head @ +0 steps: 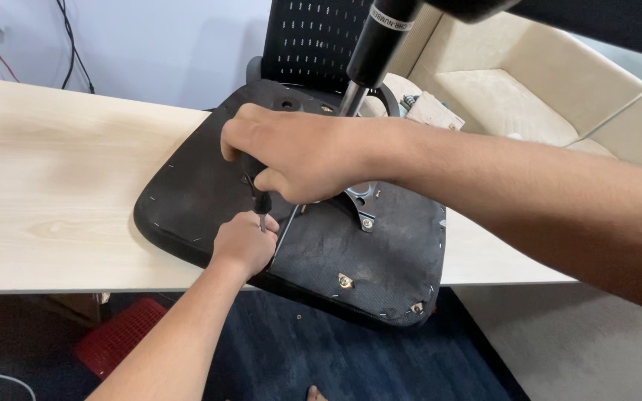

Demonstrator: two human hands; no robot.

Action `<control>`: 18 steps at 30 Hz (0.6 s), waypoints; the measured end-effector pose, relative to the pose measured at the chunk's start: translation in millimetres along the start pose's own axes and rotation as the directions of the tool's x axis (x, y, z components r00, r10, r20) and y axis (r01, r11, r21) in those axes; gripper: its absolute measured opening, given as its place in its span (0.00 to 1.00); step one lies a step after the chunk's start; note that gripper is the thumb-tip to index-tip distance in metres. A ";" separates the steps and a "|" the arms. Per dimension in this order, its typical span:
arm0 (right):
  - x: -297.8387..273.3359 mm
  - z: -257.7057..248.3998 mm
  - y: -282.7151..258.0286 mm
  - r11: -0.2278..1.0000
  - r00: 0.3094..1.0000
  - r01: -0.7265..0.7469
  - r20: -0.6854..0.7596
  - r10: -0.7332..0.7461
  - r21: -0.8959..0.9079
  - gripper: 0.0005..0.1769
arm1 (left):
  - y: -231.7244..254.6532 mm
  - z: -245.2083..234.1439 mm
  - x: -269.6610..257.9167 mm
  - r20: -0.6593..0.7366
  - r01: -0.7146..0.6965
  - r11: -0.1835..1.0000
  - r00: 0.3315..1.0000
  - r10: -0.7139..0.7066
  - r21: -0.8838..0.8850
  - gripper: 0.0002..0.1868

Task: The person uses a screwdriver to remove screws from the underside of an office chair seat. They systematically loosen and remove multiple screws from the central mounting plate, placing the removed screws on the seat surface.

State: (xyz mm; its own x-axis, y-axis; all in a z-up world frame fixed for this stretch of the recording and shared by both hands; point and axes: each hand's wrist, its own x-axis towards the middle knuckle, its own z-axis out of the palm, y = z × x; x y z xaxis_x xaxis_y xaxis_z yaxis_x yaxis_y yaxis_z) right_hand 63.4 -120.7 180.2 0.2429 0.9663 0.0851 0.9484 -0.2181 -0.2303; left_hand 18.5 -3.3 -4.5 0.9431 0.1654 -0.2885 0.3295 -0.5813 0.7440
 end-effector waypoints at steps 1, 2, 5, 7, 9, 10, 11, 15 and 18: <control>-1.3 -0.1 -0.2 0.998 0.999 -0.047 0.004 0.047 -0.032 0.22 | 0.9 -0.1 0.0 -0.003 0.013 1.000 1.000 -0.013 -0.002 0.13; -1.8 -0.5 -1.3 0.994 0.996 -0.093 0.006 0.093 -0.064 0.21 | 1.6 -0.4 0.1 -0.005 0.028 1.000 1.000 -0.028 -0.005 0.12; 2.4 -0.4 -9.9 0.917 0.931 -0.350 0.037 0.363 -0.192 0.19 | 3.7 -2.2 -0.3 -0.004 0.047 0.999 0.999 -0.047 -0.005 0.11; 4.0 0.2 -13.1 0.842 0.862 -0.475 0.057 0.503 -0.256 0.19 | 3.3 -2.2 -1.0 0.004 0.049 0.999 0.999 -0.049 -0.006 0.11; 5.3 0.4 -11.8 0.799 0.817 -0.528 0.084 0.570 -0.287 0.20 | 1.6 -3.3 -1.7 0.018 0.050 0.999 0.999 -0.050 -0.011 0.11; 4.3 0.9 -9.4 0.862 0.877 -0.460 0.043 0.478 -0.214 0.19 | 1.3 -4.2 -0.9 0.031 0.052 0.998 0.998 -0.051 -0.029 0.12; 2.6 2.1 -6.2 0.914 0.924 -0.379 -0.005 0.383 -0.145 0.19 | 1.1 -5.4 0.1 0.045 0.053 0.997 0.998 -0.051 -0.047 0.14; 4.0 7.2 10.5 0.990 0.987 -0.139 -0.087 0.138 -0.007 0.20 | 0.2 -6.3 1.5 0.089 0.116 0.970 0.991 -0.099 -0.216 0.15; 3.3 19.0 10.1 0.953 0.947 -0.301 -0.128 0.296 -0.024 0.19 | -2.5 -11.3 1.2 0.151 0.149 0.935 0.983 -0.105 -0.322 0.19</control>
State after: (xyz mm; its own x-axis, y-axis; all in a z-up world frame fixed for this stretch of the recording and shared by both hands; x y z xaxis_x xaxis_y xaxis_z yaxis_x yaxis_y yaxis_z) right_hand 69.9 -117.1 159.7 0.5368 0.8326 0.1368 0.8357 -0.5023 -0.2222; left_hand 19.3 7.3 0.1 0.8858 0.1033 -0.4524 0.4630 -0.2619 0.8468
